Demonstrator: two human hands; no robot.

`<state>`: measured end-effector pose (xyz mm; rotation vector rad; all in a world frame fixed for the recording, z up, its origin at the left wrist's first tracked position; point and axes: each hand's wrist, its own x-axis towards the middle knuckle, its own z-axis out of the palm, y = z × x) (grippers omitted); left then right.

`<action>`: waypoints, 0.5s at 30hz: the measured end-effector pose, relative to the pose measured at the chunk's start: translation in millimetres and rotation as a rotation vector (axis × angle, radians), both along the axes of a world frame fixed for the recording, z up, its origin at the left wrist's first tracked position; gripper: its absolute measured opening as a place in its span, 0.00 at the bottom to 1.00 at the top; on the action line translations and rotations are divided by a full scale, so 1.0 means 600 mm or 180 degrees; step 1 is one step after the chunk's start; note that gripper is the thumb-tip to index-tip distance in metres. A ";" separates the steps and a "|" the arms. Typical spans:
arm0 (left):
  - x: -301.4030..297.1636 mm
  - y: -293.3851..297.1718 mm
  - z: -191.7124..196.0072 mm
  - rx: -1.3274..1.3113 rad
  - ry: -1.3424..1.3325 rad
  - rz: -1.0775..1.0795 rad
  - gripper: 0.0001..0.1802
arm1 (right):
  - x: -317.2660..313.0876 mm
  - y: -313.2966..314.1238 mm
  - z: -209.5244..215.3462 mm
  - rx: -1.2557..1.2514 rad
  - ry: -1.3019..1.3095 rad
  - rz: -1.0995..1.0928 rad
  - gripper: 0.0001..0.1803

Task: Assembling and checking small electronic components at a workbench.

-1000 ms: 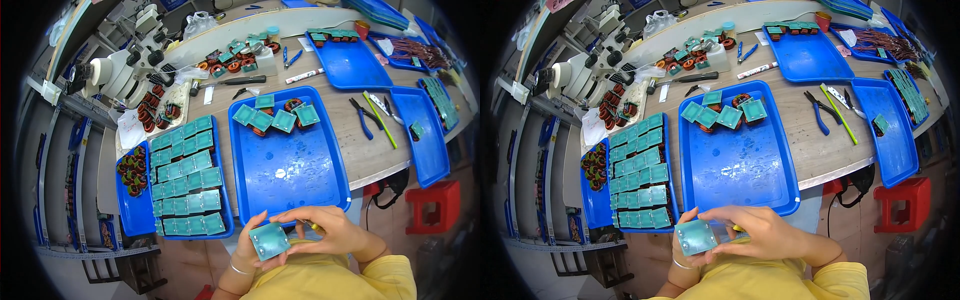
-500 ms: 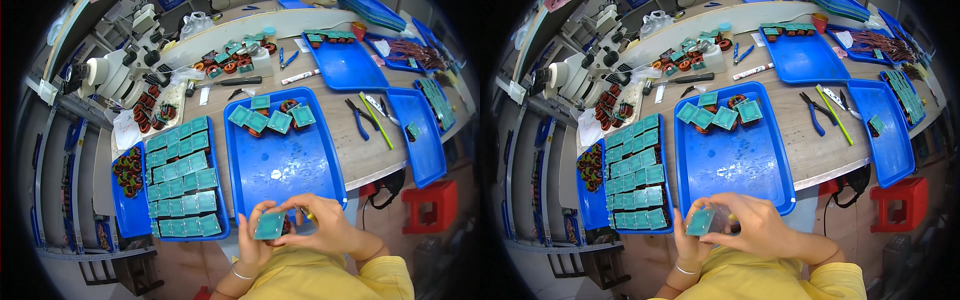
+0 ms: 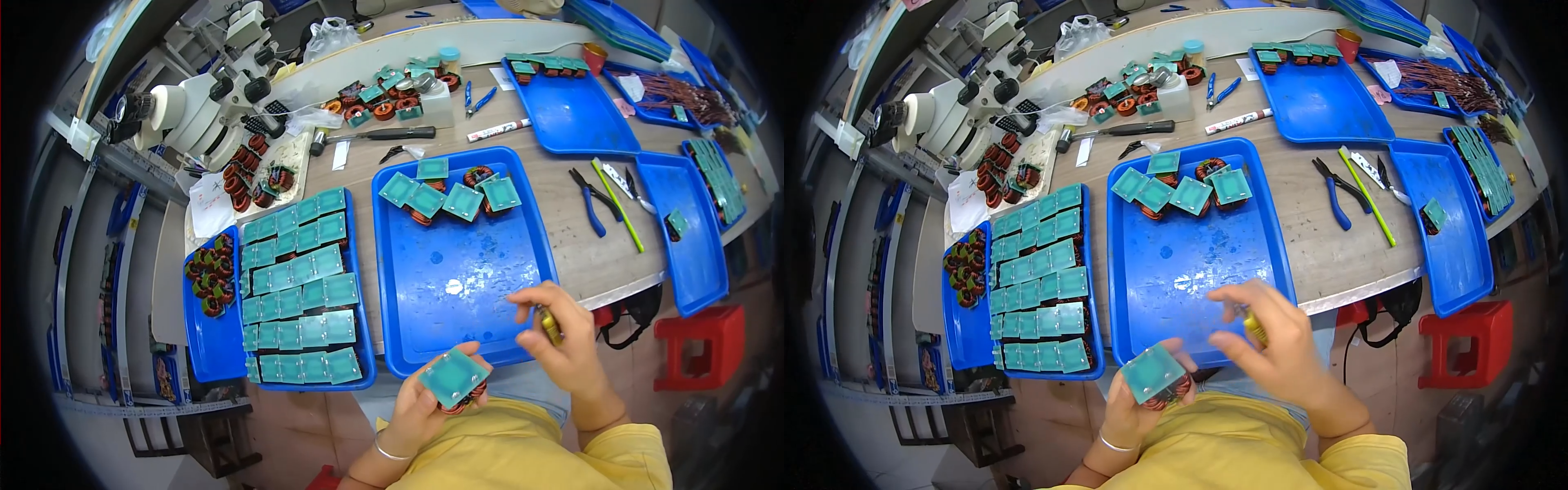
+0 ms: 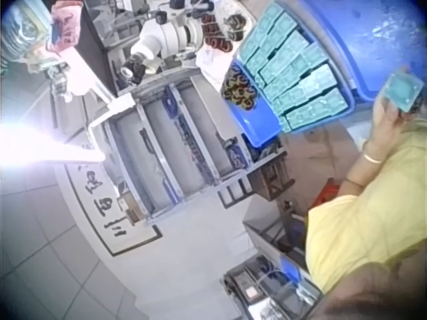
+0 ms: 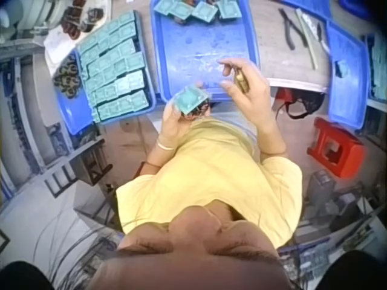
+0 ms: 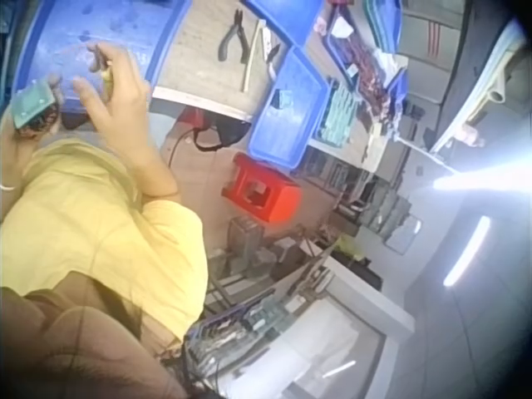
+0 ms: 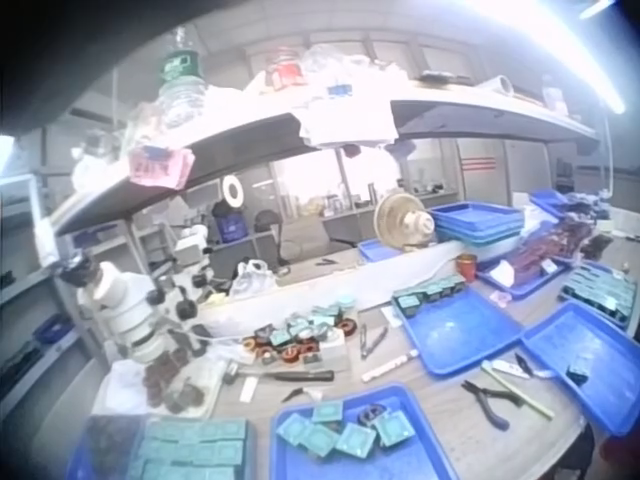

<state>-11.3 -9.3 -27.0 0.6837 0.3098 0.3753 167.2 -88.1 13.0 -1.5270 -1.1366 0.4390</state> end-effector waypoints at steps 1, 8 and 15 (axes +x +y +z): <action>0.000 0.002 0.002 -0.0008 -0.0073 -0.0082 0.46 | 0.005 -0.003 -0.004 0.0002 0.0001 0.0011 0.15; 0.004 0.008 0.007 -0.0215 -0.0275 -0.0148 0.46 | 0.057 -0.020 -0.031 -0.0128 0.0383 -0.0617 0.14; -0.056 0.057 0.016 0.0218 -0.0337 0.0829 0.40 | 0.109 -0.042 -0.108 -0.0609 0.0349 -0.1131 0.11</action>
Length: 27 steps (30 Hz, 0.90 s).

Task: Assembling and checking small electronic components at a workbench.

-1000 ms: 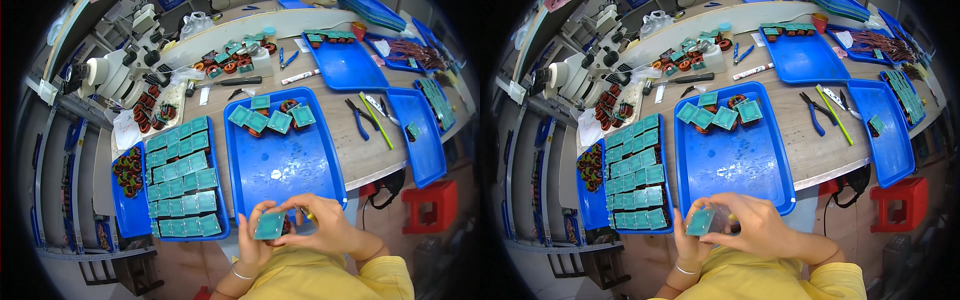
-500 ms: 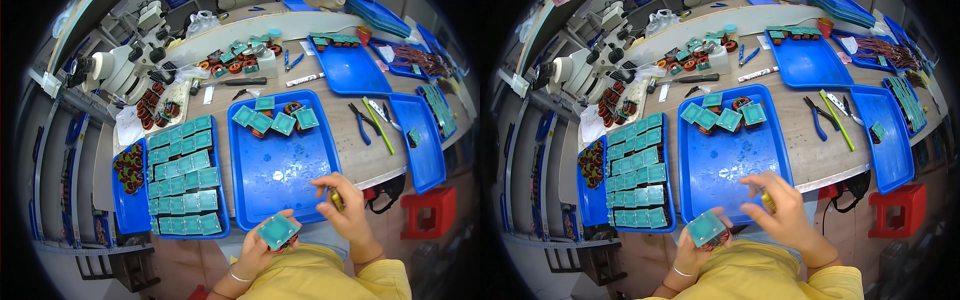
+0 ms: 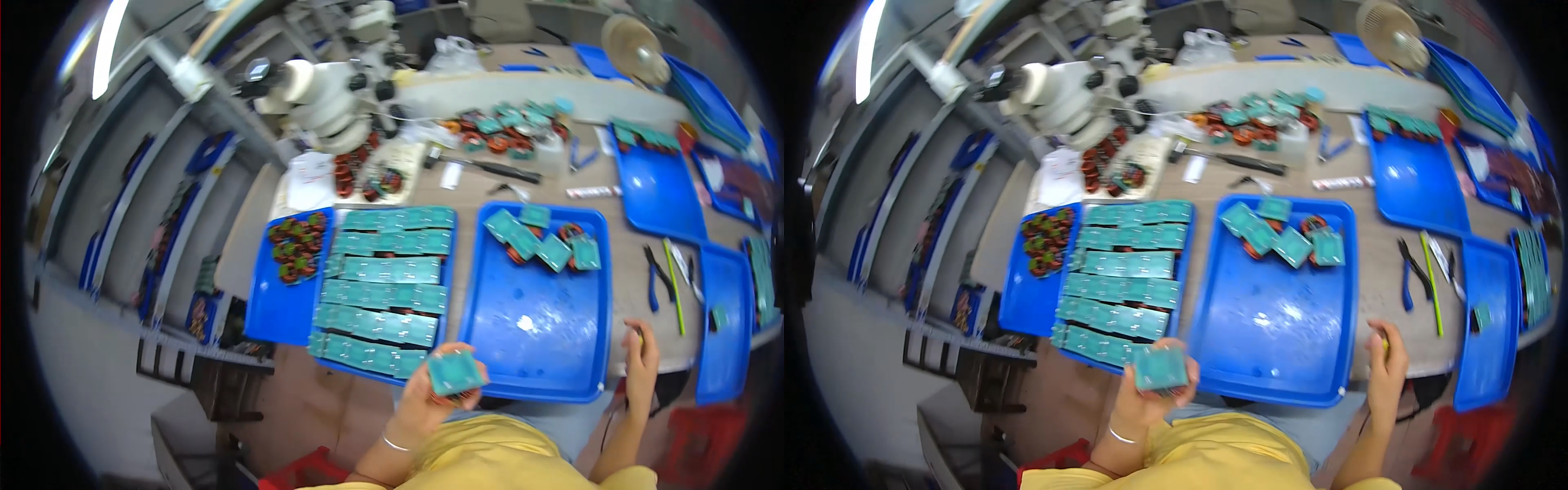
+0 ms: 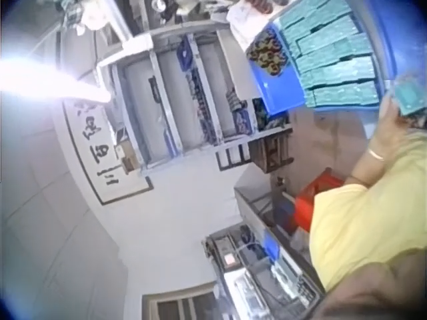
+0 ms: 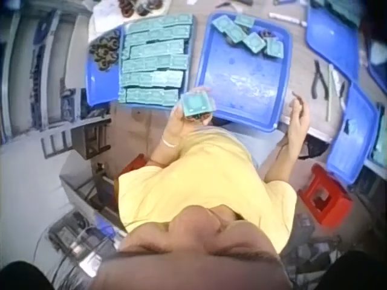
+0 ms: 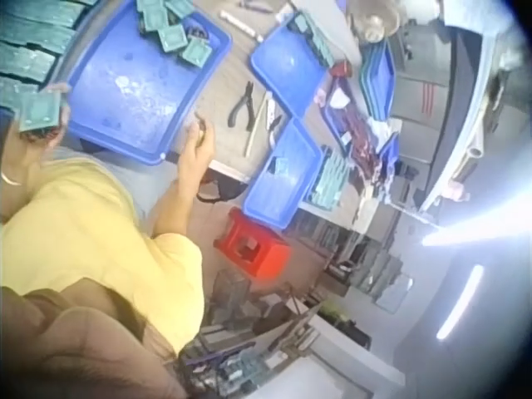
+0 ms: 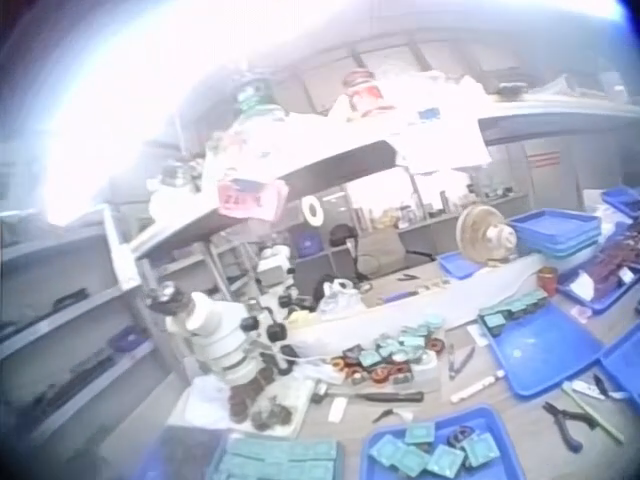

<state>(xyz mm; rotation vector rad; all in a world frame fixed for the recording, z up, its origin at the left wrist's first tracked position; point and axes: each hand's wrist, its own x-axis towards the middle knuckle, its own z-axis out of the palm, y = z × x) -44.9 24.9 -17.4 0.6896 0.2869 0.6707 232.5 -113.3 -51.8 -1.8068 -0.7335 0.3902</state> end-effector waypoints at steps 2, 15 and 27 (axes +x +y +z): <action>-0.022 0.034 0.026 -0.0757 0.0468 0.1339 0.35 | 0.016 -0.017 -0.014 -0.0172 0.0147 -0.0233 0.10; -0.276 0.311 -0.013 0.3693 0.5052 0.2907 0.33 | 0.064 0.007 -0.037 -0.0120 -0.0217 -0.0319 0.09; -0.266 0.336 -0.038 0.3862 0.4837 0.2818 0.44 | 0.022 0.233 0.062 -0.0493 -0.1620 0.1129 0.30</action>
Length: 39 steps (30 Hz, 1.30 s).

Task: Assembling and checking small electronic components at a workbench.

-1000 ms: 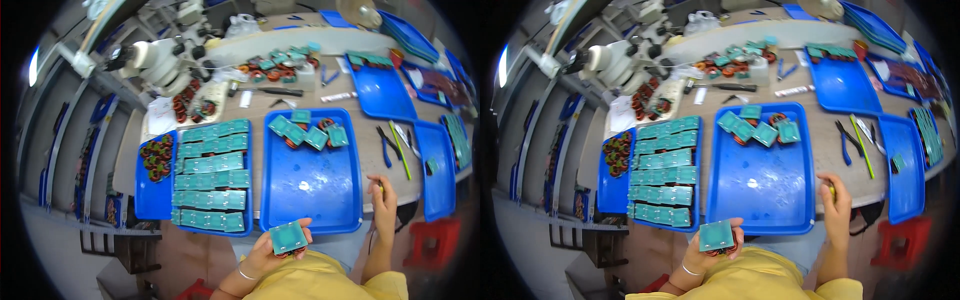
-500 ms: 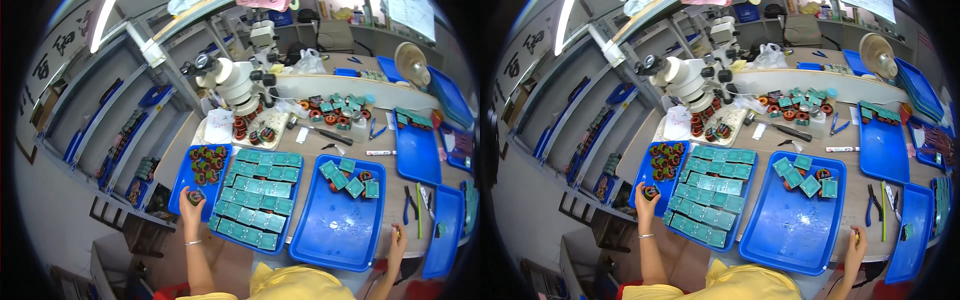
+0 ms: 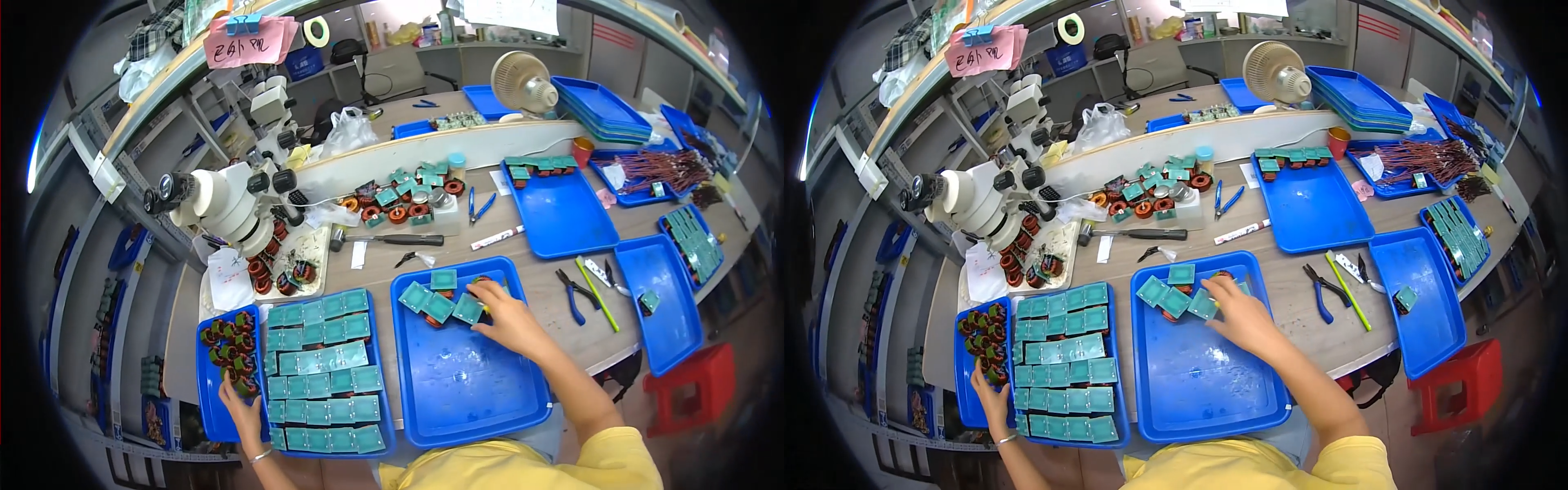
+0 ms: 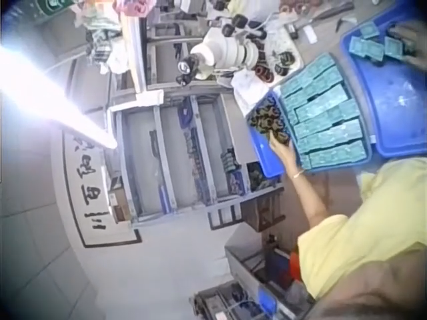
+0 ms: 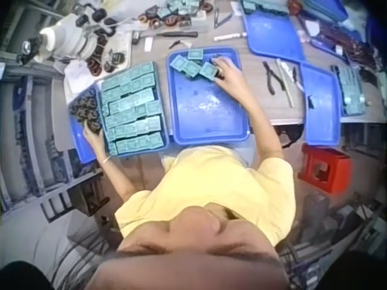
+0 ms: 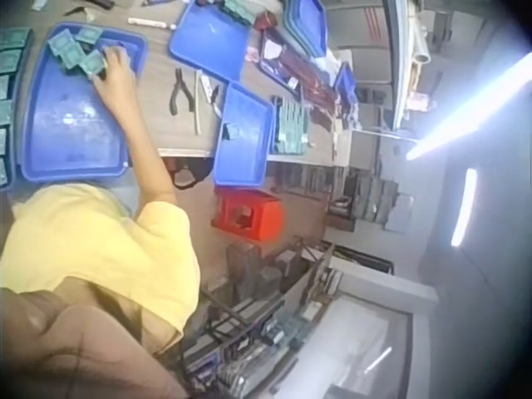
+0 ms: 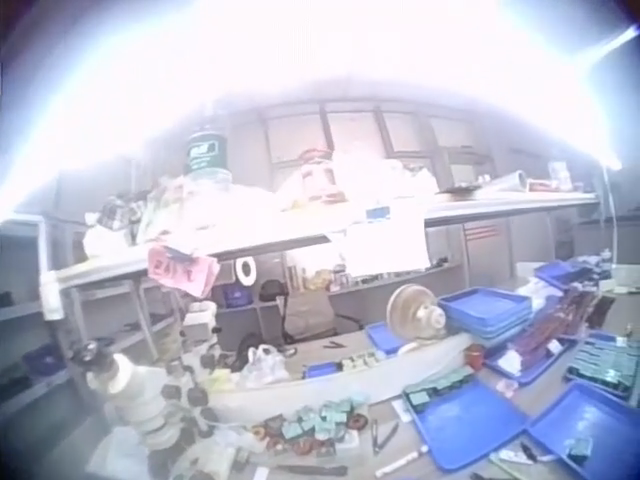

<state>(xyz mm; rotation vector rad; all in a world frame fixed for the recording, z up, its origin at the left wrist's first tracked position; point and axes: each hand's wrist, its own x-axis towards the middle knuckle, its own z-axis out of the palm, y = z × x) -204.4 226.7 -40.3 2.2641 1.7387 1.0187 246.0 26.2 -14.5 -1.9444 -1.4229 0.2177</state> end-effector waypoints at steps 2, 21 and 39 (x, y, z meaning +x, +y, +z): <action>-0.002 -0.013 0.009 0.0159 -0.0158 0.0237 0.38 | -0.003 0.014 0.000 -0.0213 -0.0329 0.0167 0.32; 0.361 -0.299 0.103 -0.3314 -0.3687 -0.3046 0.28 | -0.074 -0.071 0.142 -0.0192 0.2060 0.2034 0.43; 0.372 -0.326 0.115 -0.3475 -0.3952 -0.3208 0.26 | -0.079 -0.103 0.140 0.0103 0.2775 0.1550 0.45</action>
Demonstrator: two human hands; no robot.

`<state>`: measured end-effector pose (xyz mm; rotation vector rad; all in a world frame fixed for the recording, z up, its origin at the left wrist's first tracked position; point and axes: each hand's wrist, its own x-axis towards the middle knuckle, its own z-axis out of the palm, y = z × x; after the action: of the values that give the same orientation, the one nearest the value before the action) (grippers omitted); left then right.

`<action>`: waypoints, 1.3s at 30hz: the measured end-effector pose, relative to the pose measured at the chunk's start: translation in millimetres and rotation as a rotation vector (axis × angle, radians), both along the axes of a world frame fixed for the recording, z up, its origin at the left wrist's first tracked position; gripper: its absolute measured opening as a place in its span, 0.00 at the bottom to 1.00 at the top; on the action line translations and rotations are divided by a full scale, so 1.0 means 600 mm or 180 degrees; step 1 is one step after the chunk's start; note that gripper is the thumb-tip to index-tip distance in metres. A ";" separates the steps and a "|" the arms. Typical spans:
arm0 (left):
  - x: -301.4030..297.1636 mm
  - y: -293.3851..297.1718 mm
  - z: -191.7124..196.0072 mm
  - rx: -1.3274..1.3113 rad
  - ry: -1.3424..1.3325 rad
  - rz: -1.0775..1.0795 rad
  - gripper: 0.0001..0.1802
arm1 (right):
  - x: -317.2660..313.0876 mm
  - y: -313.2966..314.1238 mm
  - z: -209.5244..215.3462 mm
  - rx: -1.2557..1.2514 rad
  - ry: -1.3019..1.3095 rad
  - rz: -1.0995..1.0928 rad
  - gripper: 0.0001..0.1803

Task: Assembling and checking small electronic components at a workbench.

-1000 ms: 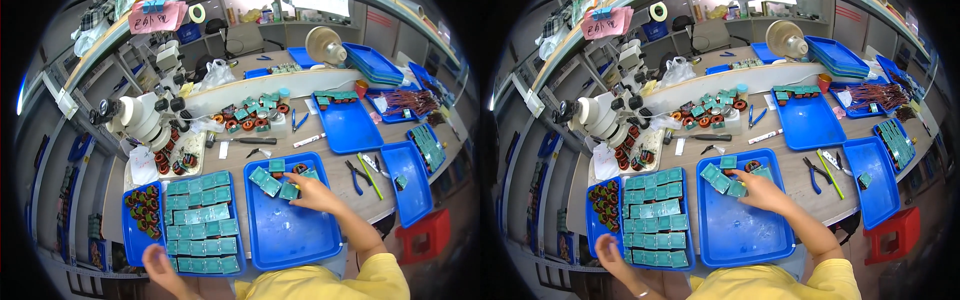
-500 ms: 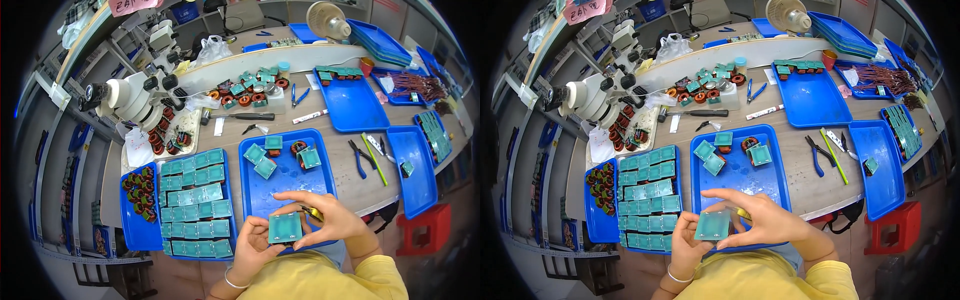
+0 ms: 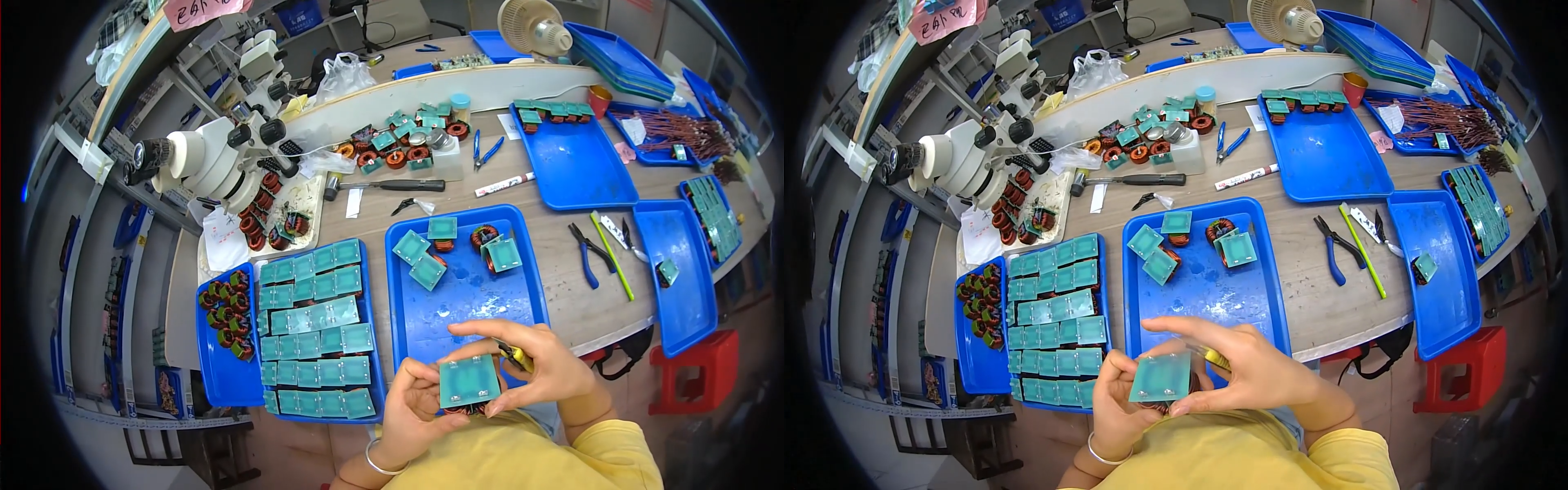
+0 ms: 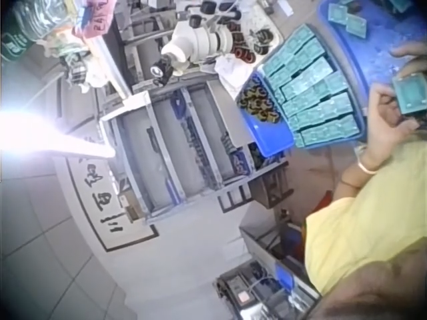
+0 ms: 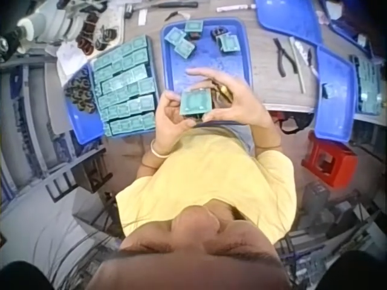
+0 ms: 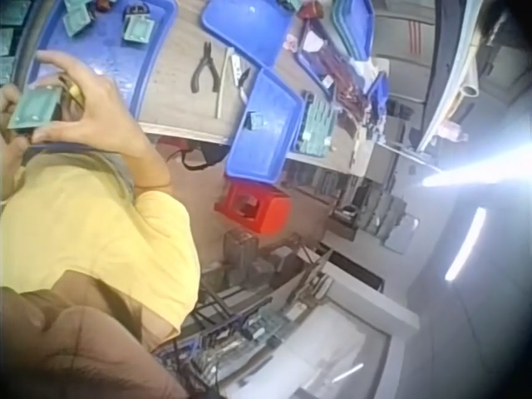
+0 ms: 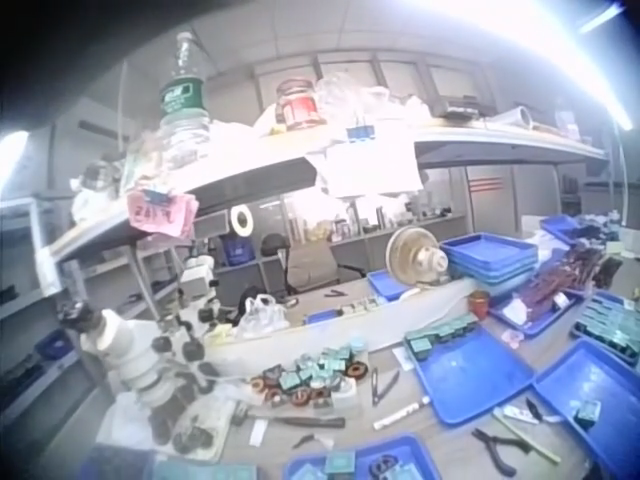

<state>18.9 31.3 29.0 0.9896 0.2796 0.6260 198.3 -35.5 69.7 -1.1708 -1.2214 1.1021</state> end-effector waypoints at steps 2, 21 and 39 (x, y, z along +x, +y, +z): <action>0.000 0.000 0.000 0.0003 -0.0111 -0.0054 0.26 | -0.003 -0.001 -0.007 0.0035 0.0078 -0.0013 0.46; -0.003 -0.009 -0.006 -0.0807 0.0754 -0.0130 0.06 | -0.010 -0.018 -0.015 0.0243 0.0576 -0.0206 0.41; -0.010 -0.005 -0.007 0.0134 0.0325 -0.0154 0.35 | -0.013 -0.021 0.006 0.0265 -0.0811 -0.0416 0.31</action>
<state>13.1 28.2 24.6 1.0675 0.3327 0.5399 190.6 -48.1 73.0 -1.3361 -1.3502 0.8151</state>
